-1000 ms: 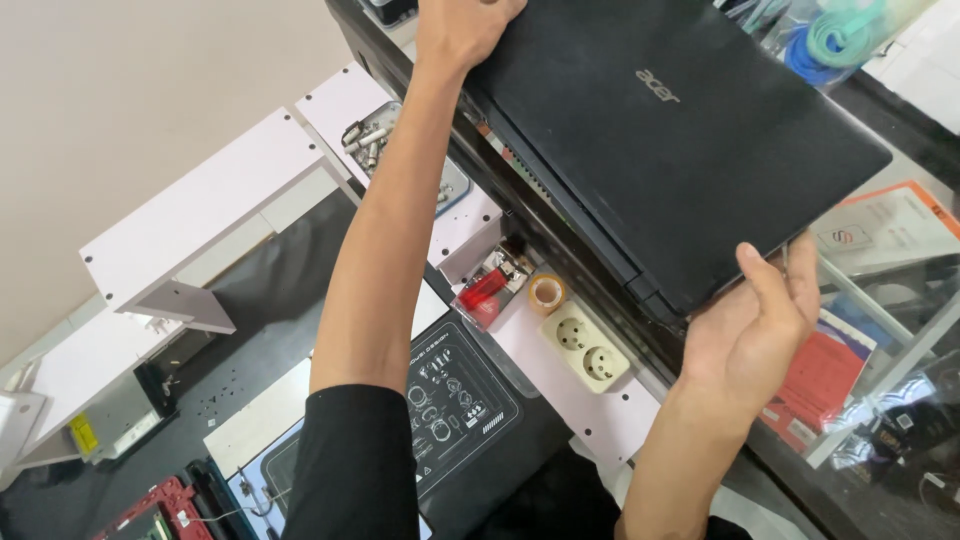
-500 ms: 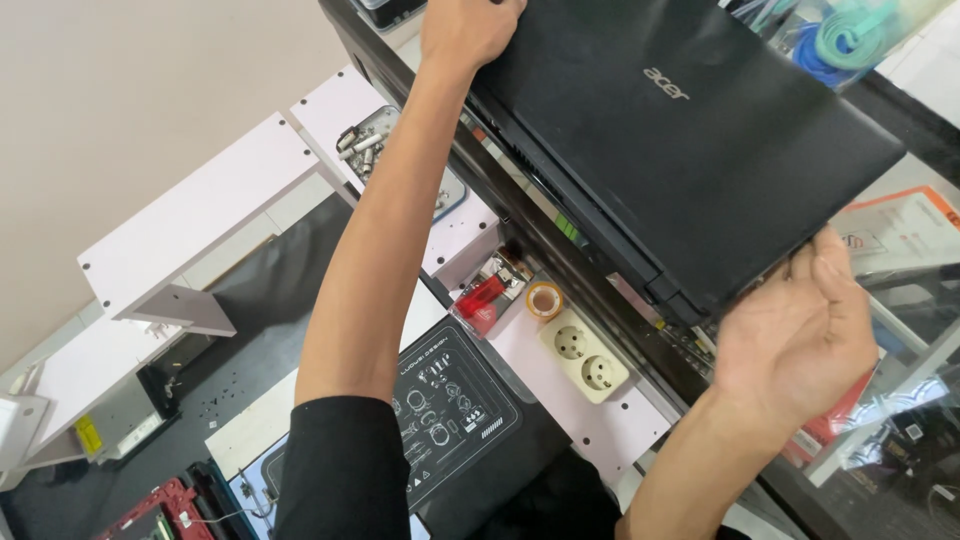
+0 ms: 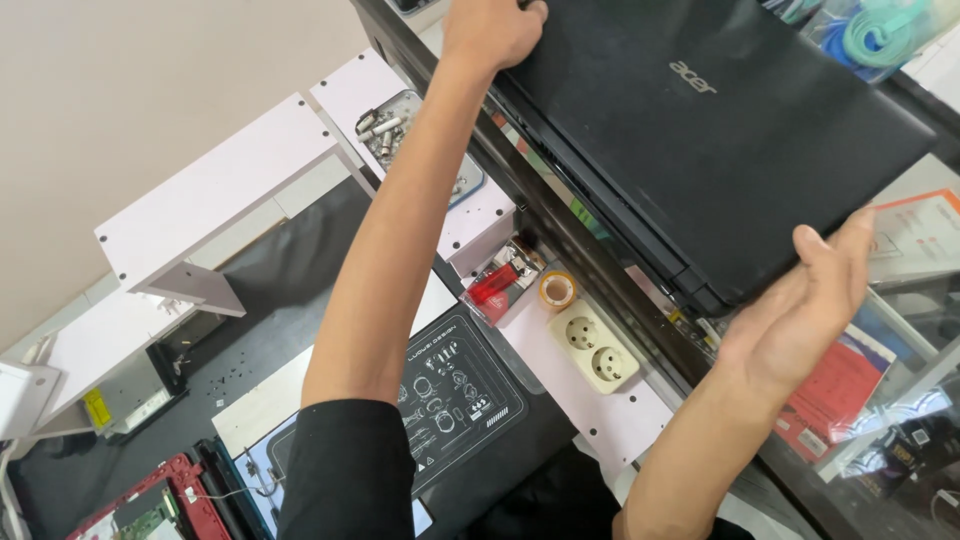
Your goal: The person disassembles a laptop to access the internal components.
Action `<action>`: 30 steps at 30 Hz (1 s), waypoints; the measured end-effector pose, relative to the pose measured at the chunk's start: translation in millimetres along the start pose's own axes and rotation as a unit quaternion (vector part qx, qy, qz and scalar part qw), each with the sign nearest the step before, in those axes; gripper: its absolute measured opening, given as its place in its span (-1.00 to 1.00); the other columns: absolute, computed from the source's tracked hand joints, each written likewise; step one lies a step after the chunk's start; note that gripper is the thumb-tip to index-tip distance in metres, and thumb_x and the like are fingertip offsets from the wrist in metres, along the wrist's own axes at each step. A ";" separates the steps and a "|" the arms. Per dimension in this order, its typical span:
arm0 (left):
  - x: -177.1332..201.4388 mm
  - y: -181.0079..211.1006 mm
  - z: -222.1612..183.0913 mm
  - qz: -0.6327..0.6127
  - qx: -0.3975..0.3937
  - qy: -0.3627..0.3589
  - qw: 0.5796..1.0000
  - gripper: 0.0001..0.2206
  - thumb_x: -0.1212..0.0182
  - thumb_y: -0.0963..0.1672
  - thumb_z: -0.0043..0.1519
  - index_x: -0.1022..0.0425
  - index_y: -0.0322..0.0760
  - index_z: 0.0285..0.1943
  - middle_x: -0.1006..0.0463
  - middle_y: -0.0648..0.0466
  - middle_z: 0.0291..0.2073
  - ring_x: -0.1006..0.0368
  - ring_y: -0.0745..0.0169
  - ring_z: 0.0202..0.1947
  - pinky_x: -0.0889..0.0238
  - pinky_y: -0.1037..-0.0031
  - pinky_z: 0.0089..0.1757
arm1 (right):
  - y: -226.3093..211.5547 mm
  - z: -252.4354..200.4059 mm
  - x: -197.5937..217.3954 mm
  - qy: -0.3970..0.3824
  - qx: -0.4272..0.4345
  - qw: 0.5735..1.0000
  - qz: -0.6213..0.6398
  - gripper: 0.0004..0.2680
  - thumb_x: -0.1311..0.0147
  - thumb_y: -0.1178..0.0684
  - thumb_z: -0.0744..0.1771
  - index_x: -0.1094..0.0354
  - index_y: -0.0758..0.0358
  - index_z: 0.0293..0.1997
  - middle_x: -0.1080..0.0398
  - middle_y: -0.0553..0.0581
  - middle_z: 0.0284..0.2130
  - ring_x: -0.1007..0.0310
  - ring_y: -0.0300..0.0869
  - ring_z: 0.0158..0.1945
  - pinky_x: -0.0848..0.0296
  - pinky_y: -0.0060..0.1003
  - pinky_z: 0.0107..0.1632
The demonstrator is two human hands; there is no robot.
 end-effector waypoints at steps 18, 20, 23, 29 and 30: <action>5.8 -8.7 -22.7 -0.028 0.128 -0.020 0.991 -0.76 -0.23 0.01 0.19 -0.59 -0.11 -0.06 -0.59 0.01 -0.03 -0.43 -0.12 0.10 -0.31 -0.16 -0.09 | 19.3 -5.6 6.6 0.034 -0.053 0.954 -0.293 -0.34 -0.16 0.10 0.42 0.33 0.54 0.62 0.32 0.51 0.62 0.45 0.08 0.72 0.48 -0.14 0.64; 0.1 -17.0 -18.6 -0.037 0.121 -0.017 0.992 -0.75 -0.22 0.01 0.20 -0.59 -0.10 -0.05 -0.60 -0.01 -0.06 -0.46 -0.13 0.07 -0.33 -0.11 -0.11 | 18.0 -6.9 4.3 0.032 -0.049 0.951 -0.305 -0.34 -0.17 0.09 0.42 0.32 0.52 0.62 0.31 0.50 0.63 0.44 0.09 0.73 0.47 -0.14 0.66; 5.4 -16.4 -16.4 -0.047 0.114 -0.013 0.992 -0.75 -0.23 0.00 0.19 -0.59 -0.11 -0.04 -0.62 -0.03 -0.11 -0.50 -0.14 0.01 -0.36 -0.05 -0.13 | 19.0 -6.3 2.8 0.027 -0.046 0.944 -0.325 -0.34 -0.17 0.08 0.43 0.32 0.49 0.63 0.31 0.49 0.63 0.42 0.09 0.73 0.45 -0.13 0.66; -0.2 -15.7 -21.3 -0.045 0.082 -0.036 0.995 -0.75 -0.21 -0.01 0.23 -0.58 -0.18 -0.04 -0.64 -0.10 -0.13 -0.53 -0.18 -0.01 -0.37 0.05 -0.07 | 31.3 -10.5 15.7 0.005 -0.029 0.933 -0.359 -0.35 -0.19 0.09 0.48 0.37 0.44 0.65 0.36 0.46 0.64 0.47 0.08 0.73 0.48 -0.13 0.68; -3.4 -15.1 -22.1 -0.041 0.058 -0.046 0.996 -0.74 -0.20 -0.01 0.26 -0.57 -0.21 -0.01 -0.64 -0.12 -0.11 -0.53 -0.20 0.00 -0.37 0.07 -0.03 | 31.4 -11.8 17.6 0.003 -0.021 0.931 -0.363 -0.37 -0.19 0.10 0.49 0.36 0.42 0.64 0.36 0.44 0.63 0.46 0.06 0.72 0.48 -0.15 0.67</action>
Point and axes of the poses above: each hand's wrist, its own z-axis towards the middle knuckle, its own x-axis out of the back of the hand, y = z × x, the point moved 8 cm from there along z, towards the middle knuckle
